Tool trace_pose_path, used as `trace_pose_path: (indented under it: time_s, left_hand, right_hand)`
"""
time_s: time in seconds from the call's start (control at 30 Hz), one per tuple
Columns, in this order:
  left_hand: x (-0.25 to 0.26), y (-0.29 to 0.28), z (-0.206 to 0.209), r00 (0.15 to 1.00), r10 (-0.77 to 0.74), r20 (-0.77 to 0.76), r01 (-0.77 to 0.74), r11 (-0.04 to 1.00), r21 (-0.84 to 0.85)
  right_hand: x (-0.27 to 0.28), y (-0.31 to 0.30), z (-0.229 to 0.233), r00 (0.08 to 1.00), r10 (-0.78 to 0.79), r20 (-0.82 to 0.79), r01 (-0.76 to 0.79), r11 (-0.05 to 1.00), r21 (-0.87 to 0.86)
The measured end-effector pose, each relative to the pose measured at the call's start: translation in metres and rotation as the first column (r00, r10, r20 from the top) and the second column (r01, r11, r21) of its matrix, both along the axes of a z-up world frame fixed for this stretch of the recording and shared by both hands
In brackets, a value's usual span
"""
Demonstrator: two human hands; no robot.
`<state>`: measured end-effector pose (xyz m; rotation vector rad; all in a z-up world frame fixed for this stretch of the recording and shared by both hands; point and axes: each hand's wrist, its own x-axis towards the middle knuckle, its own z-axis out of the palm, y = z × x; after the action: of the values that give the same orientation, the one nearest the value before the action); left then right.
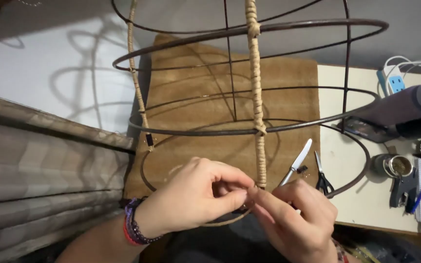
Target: Assembling a decorative furniture component by wrapping and knotting cord around a metal frame structure.
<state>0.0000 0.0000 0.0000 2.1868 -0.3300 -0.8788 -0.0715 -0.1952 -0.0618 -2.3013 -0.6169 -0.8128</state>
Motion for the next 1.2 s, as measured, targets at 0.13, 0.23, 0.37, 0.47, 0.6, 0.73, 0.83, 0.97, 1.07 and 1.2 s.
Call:
trace_pose_path:
  time_s: [0.13, 0.23, 0.37, 0.47, 0.6, 0.73, 0.83, 0.97, 1.07, 1.2]
  left_hand:
    - [-0.002, 0.003, -0.006, 0.998, -0.010, 0.060, 0.018, 0.989, -0.144]
    - [0.000, 0.006, -0.011, 0.998, -0.011, 0.055, 0.018, 0.991, -0.131]
    - [-0.002, 0.006, -0.019, 0.999, 0.014, -0.030, -0.021, 0.963, -0.268]
    - [-0.001, -0.004, -0.012, 0.996, 0.076, -0.044, -0.085, 0.965, -0.248]
    - [-0.006, -0.015, -0.010, 0.985, 0.173, -0.009, -0.172, 0.967, -0.188]
    - [-0.005, -0.018, -0.014, 0.986, 0.165, 0.002, -0.162, 0.971, -0.173]
    - [-0.002, -0.017, -0.023, 0.992, 0.127, 0.001, -0.123, 0.963, -0.242]
    - [0.004, -0.015, -0.030, 0.989, 0.081, -0.121, -0.116, 0.940, -0.321]
    - [0.008, -0.013, -0.041, 0.995, 0.027, -0.093, -0.059, 0.928, -0.369]
    - [0.012, -0.010, -0.059, 0.977, -0.085, -0.196, -0.047, 0.809, -0.586]
  right_hand:
    - [-0.001, 0.008, 0.002, 0.998, -0.058, 0.013, 0.057, 0.998, 0.036]
    - [-0.003, 0.009, 0.006, 0.997, -0.057, -0.044, 0.059, 0.997, 0.051]
    - [-0.008, 0.005, 0.006, 0.983, 0.000, -0.183, 0.037, 0.980, 0.198]
    - [-0.012, 0.007, 0.012, 0.971, 0.142, -0.193, -0.041, 0.893, 0.448]
    - [-0.012, 0.000, 0.007, 0.955, 0.272, -0.121, -0.168, 0.827, 0.536]
    - [-0.010, 0.002, 0.021, 0.962, 0.198, -0.187, -0.099, 0.893, 0.439]
    - [-0.008, -0.004, 0.022, 0.962, 0.204, -0.180, -0.120, 0.912, 0.393]
    - [-0.003, -0.008, 0.023, 0.951, 0.256, -0.171, -0.194, 0.930, 0.311]
    - [0.000, -0.007, 0.027, 0.950, 0.275, -0.149, -0.241, 0.947, 0.212]
    - [-0.009, -0.008, 0.015, 0.975, 0.178, -0.131, -0.141, 0.957, 0.253]
